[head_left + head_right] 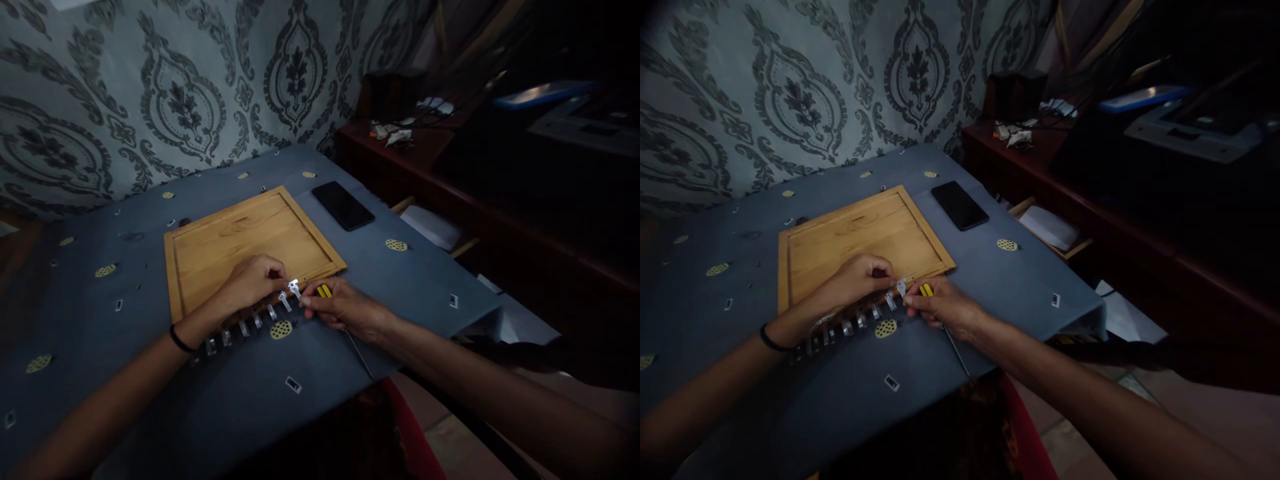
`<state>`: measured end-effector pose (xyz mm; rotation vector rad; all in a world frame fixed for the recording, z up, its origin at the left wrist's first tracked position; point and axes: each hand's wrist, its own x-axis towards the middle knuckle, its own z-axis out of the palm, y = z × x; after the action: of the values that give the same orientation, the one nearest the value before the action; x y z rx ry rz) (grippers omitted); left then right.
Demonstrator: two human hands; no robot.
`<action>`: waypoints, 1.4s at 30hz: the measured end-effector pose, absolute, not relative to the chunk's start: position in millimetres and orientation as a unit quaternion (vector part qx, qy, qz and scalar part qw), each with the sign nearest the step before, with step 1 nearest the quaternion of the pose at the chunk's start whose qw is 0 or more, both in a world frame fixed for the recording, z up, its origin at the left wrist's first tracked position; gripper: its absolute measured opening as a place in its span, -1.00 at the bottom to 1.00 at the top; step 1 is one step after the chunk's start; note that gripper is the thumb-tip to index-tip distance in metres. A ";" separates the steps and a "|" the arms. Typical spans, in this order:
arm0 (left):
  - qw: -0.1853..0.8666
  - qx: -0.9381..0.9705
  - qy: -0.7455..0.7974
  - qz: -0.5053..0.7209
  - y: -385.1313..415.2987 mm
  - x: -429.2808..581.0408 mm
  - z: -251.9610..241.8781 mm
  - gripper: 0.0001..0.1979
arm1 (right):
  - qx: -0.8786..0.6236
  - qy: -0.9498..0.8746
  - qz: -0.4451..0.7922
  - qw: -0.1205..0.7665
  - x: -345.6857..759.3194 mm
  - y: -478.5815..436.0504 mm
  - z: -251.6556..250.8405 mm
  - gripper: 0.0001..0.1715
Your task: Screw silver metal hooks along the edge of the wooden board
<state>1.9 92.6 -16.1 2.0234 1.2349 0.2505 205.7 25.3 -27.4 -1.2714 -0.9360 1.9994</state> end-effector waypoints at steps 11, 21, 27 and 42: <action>0.365 0.788 0.491 0.067 92.1 3.4 -12.3 -0.76 | -0.501 -0.345 0.743 0.279 201.9 26.9 -19.7 -0.49; 0.353 0.782 0.507 0.076 84.3 8.2 -6.0 -0.81 | -0.496 -0.350 0.744 0.278 204.3 26.7 -22.3 -0.47; 0.356 0.791 0.488 0.102 83.4 7.4 -8.7 -0.79 | -0.482 -0.366 0.744 0.283 205.5 24.6 -26.0 -0.52; 0.392 0.775 0.485 0.106 81.3 7.1 -6.4 -0.77 | -0.479 -0.366 0.738 0.303 223.5 11.0 -23.7 -0.64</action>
<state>7.1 81.3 -6.4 1.9665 1.2312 0.2682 223.5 11.0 -23.7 -1.2696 -0.9692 1.9575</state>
